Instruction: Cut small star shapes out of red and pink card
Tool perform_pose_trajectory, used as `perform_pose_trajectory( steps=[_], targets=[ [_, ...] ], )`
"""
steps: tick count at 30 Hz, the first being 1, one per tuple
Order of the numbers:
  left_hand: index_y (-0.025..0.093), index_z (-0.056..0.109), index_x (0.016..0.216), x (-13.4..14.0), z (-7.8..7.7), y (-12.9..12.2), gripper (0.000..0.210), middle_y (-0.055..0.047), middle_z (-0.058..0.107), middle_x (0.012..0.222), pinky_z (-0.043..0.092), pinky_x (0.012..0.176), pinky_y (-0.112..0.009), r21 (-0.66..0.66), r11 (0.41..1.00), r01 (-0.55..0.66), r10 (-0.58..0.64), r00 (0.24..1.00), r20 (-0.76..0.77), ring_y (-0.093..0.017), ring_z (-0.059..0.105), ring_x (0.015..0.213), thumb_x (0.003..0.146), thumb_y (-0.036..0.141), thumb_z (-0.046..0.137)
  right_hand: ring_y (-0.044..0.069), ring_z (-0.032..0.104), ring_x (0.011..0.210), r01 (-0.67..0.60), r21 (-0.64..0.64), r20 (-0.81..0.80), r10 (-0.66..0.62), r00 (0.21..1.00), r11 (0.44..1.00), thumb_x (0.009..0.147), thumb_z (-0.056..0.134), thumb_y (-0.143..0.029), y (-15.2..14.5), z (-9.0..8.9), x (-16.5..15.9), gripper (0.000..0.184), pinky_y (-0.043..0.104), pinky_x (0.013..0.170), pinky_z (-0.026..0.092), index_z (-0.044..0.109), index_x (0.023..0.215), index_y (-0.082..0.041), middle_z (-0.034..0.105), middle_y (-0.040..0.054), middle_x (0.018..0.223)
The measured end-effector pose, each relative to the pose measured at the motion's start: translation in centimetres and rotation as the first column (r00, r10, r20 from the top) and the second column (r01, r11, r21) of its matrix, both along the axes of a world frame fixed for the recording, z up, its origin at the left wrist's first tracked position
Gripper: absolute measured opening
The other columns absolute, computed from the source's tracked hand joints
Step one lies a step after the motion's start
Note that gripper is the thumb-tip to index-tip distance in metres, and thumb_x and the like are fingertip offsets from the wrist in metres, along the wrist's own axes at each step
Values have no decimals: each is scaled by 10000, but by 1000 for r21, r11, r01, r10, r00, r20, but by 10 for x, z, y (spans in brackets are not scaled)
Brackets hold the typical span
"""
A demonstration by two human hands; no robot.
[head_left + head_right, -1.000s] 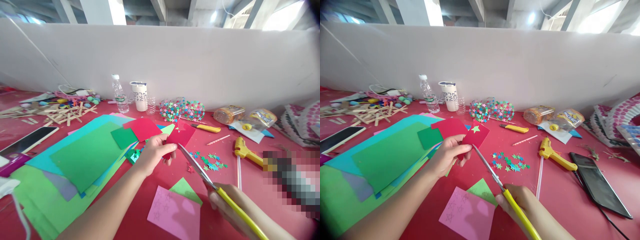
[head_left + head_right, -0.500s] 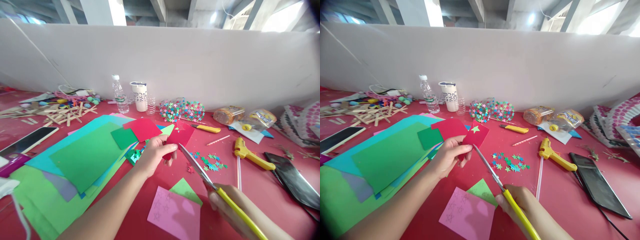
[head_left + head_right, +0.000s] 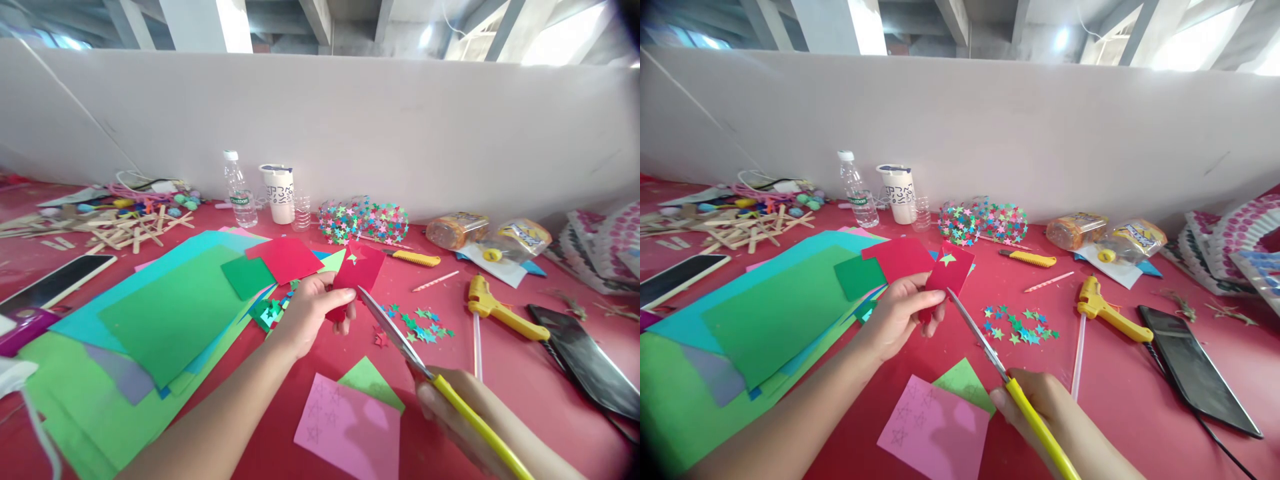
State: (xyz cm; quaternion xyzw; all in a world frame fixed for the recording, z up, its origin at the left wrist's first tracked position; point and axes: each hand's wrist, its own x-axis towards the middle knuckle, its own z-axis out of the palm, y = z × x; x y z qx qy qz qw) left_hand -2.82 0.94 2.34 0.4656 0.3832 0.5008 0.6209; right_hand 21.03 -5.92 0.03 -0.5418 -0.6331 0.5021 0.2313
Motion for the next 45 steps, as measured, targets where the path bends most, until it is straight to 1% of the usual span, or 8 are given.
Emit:
perform_pose_trajectory(
  steps=[7,12,19,24,30,33,39,45],
  targets=[
    [168,674,775,7,-5,-4,137,0,679,636,481,521,-249,34,999,-7,6,999,32,-131,627,508,831,292,661,151,457,500,25,-77,-91,-32,995,997,734,564,-868,0,5,-1,647,249,475,425,529,600,-235,458,-37,527],
    [185,682,623,19,-7,-13,246,7,644,574,434,579,-251,61,994,-88,89,996,-19,-112,573,537,831,318,682,135,379,399,15,-191,-107,-36,994,981,789,511,-848,0,5,3,614,266,396,373,583,692,-246,443,-51,503],
    [200,659,572,20,-11,-14,287,38,554,519,319,529,-256,52,994,-93,94,995,-20,-88,434,490,818,342,703,243,644,714,156,-114,-103,-168,980,981,743,593,-841,-11,-7,10,657,289,593,548,709,856,-204,701,65,800],
    [195,659,607,21,-14,-15,293,27,554,554,336,566,-265,5,996,-92,92,995,-28,-105,462,534,807,401,715,206,585,620,86,-149,-125,-105,987,985,735,588,-851,-7,-14,12,654,271,526,503,686,791,-206,630,30,682],
    [195,532,554,24,-18,-18,412,77,335,502,197,494,-273,-23,996,-86,85,996,-35,-81,250,469,814,455,716,124,373,413,54,-237,-158,-93,983,970,749,541,-870,-6,-12,4,636,255,404,368,622,749,-240,452,-52,519],
    [197,472,529,26,-18,-18,444,78,294,508,202,506,-278,-7,998,-56,56,998,13,-86,231,481,837,428,695,119,344,399,57,-267,-162,-103,981,962,750,502,-891,-5,-9,1,663,264,400,352,620,784,-239,425,-63,517],
    [198,489,572,25,-22,-17,435,75,302,541,193,526,-290,-13,997,-78,77,996,-44,-94,230,511,825,478,704,145,424,477,-21,-101,-105,10,994,995,758,500,-889,4,-2,0,668,275,493,408,544,632,-234,438,-42,515],
    [210,429,551,22,-21,-17,478,69,267,547,165,524,-308,-8,992,-129,128,989,-77,-102,217,514,794,493,728,136,351,454,40,-26,-79,-41,996,999,785,495,-867,1,4,-3,647,286,489,364,520,618,-242,392,-55,506]
  ],
)
